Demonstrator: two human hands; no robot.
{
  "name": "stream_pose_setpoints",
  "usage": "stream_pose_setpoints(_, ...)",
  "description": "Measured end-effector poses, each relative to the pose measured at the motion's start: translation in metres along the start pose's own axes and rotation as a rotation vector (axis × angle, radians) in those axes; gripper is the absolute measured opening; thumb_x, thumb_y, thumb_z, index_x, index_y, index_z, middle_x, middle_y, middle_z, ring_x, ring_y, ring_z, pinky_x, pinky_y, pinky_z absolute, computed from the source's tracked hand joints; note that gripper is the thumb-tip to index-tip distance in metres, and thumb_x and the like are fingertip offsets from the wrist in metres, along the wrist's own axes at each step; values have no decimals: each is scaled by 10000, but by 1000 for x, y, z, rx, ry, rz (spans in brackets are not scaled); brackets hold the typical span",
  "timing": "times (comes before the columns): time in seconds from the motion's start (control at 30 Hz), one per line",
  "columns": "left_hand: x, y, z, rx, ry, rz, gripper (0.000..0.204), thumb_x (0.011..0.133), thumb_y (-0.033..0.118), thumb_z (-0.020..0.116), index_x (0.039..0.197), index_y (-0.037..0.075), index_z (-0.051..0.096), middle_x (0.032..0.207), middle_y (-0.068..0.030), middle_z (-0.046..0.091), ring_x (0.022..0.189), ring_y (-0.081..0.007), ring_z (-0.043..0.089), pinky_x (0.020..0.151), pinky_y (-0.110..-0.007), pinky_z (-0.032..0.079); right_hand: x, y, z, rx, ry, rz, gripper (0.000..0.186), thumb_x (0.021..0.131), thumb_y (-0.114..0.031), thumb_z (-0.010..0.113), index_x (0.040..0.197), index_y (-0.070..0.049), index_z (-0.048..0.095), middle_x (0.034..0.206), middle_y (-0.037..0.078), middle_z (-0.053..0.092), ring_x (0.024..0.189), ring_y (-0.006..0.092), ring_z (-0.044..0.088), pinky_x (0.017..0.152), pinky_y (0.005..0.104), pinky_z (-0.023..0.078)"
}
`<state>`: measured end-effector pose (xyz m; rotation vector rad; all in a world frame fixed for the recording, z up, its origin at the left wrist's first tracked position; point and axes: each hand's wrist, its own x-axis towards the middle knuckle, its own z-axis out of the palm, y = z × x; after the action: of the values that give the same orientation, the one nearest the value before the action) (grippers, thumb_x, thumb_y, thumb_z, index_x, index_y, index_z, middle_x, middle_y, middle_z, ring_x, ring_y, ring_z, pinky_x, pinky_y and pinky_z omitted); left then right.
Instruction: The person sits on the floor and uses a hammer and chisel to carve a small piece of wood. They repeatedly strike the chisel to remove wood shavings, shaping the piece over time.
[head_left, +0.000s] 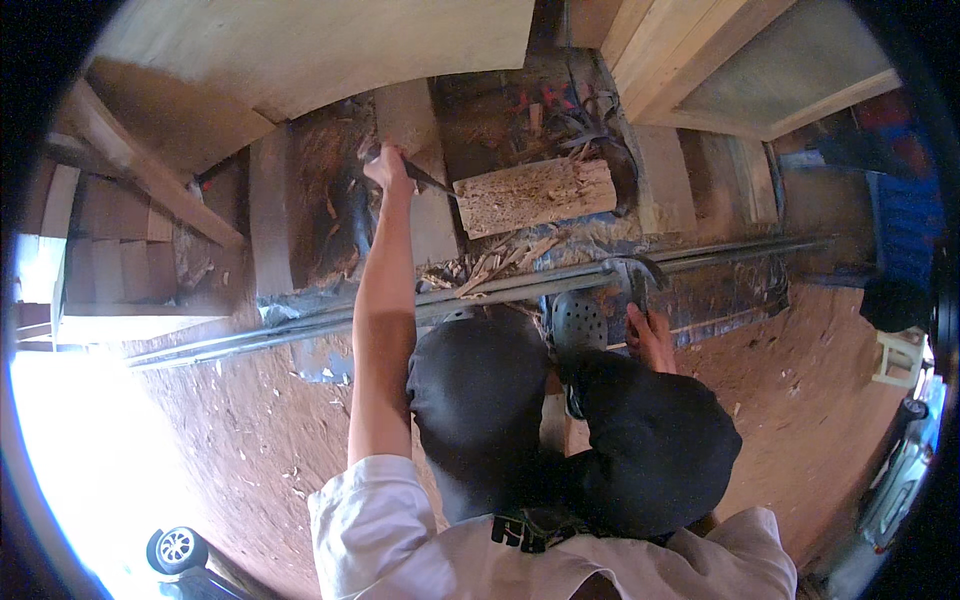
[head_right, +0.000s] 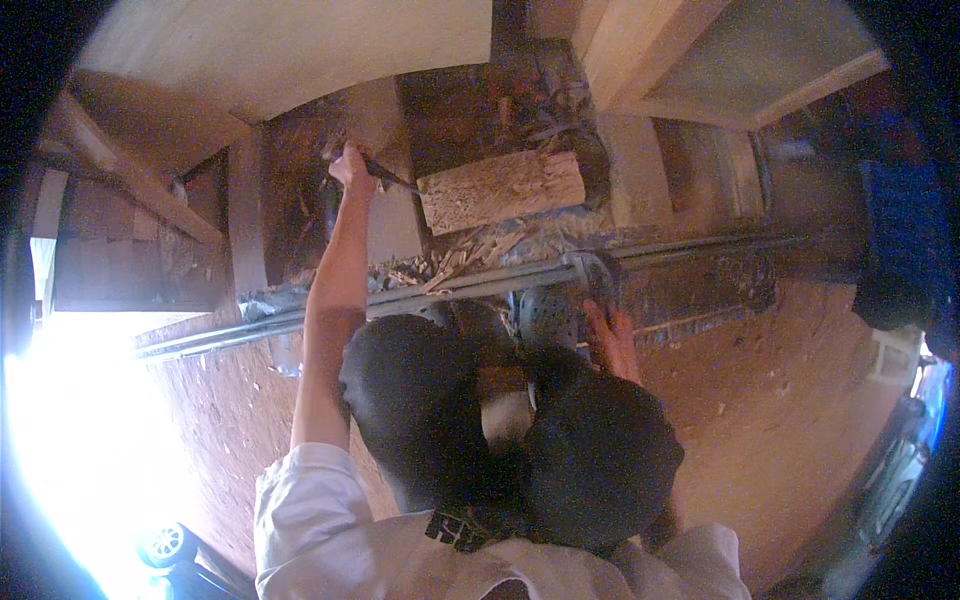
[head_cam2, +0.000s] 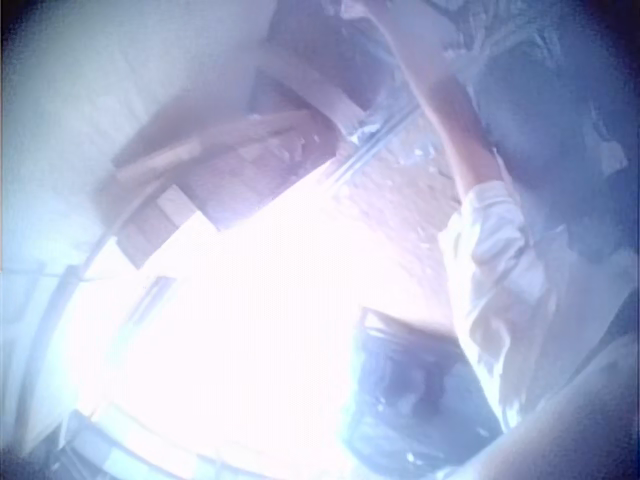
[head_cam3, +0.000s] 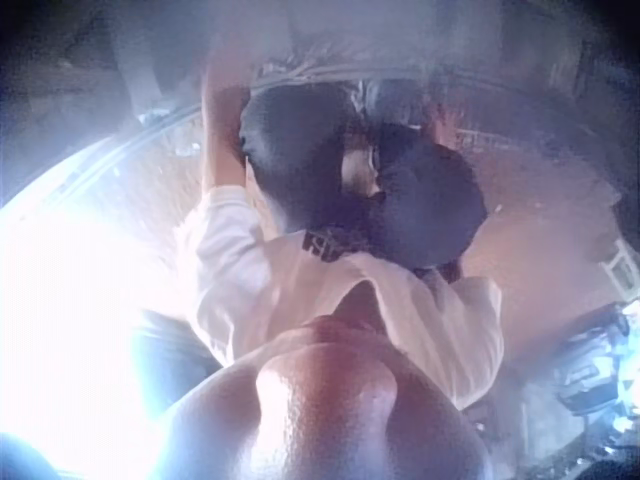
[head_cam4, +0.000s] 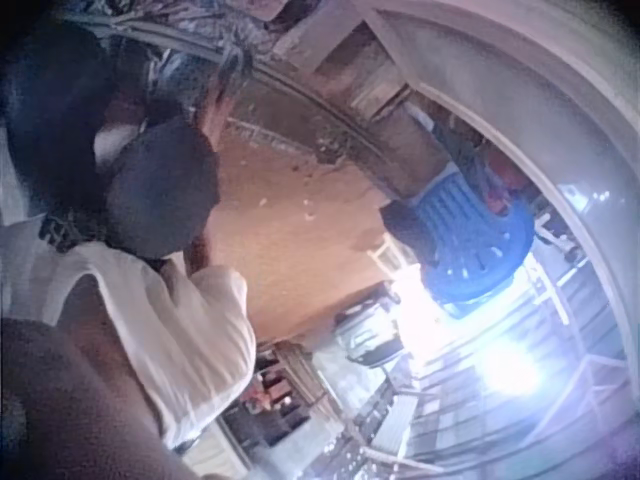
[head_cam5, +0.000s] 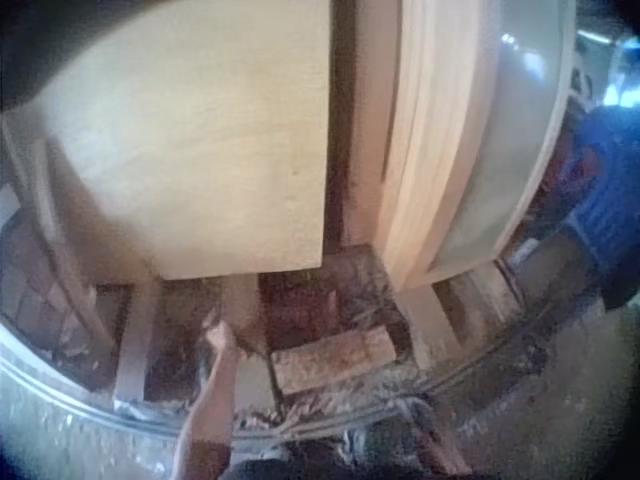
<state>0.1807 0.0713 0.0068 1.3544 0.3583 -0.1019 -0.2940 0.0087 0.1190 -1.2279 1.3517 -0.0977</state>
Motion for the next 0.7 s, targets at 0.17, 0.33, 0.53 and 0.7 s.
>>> stream_pose_setpoints(0.17, -12, 9, -8, -393, 15, -43, 214, 828, 66, 648, 763, 48, 444, 608, -20, 437, 479, -123, 391, 441, -310, 355, -9, -4, 9, 108, 114, 68, 362, 863, -427, 647, 796, -103, 502, 648, -26, 415, 546, 77, 367, 493, 255, 269)
stream_pose_setpoints(0.33, -48, 34, -18, -589, -46, 7, 283, 831, 30, 646, 821, 77, 367, 648, -29, 435, 485, -122, 386, 434, -301, 354, -3, -5, 14, 45, 44, -11, 349, 869, -415, 638, 788, -105, 500, 646, -19, 408, 555, 75, 362, 502, 256, 272)
stream_pose_setpoints(0.53, -72, 21, -10, -379, -120, 137, 397, 839, 66, 682, 998, 80, 319, 726, -61, 496, 517, -128, 456, 440, -276, 372, -4, 6, 2, -91, -55, -91, 361, 867, -428, 621, 925, -89, 515, 810, 47, 444, 699, 151, 424, 625, 299, 338)
stream_pose_setpoints(0.7, -76, 8, -4, -310, -173, 146, 508, 815, 95, 730, 1056, 79, 283, 775, -67, 529, 577, -118, 496, 456, -257, 390, -5, 17, -1, -367, -59, -157, 443, 868, -411, 615, 1204, -141, 512, 1094, 150, 468, 967, 266, 488, 829, 363, 404)
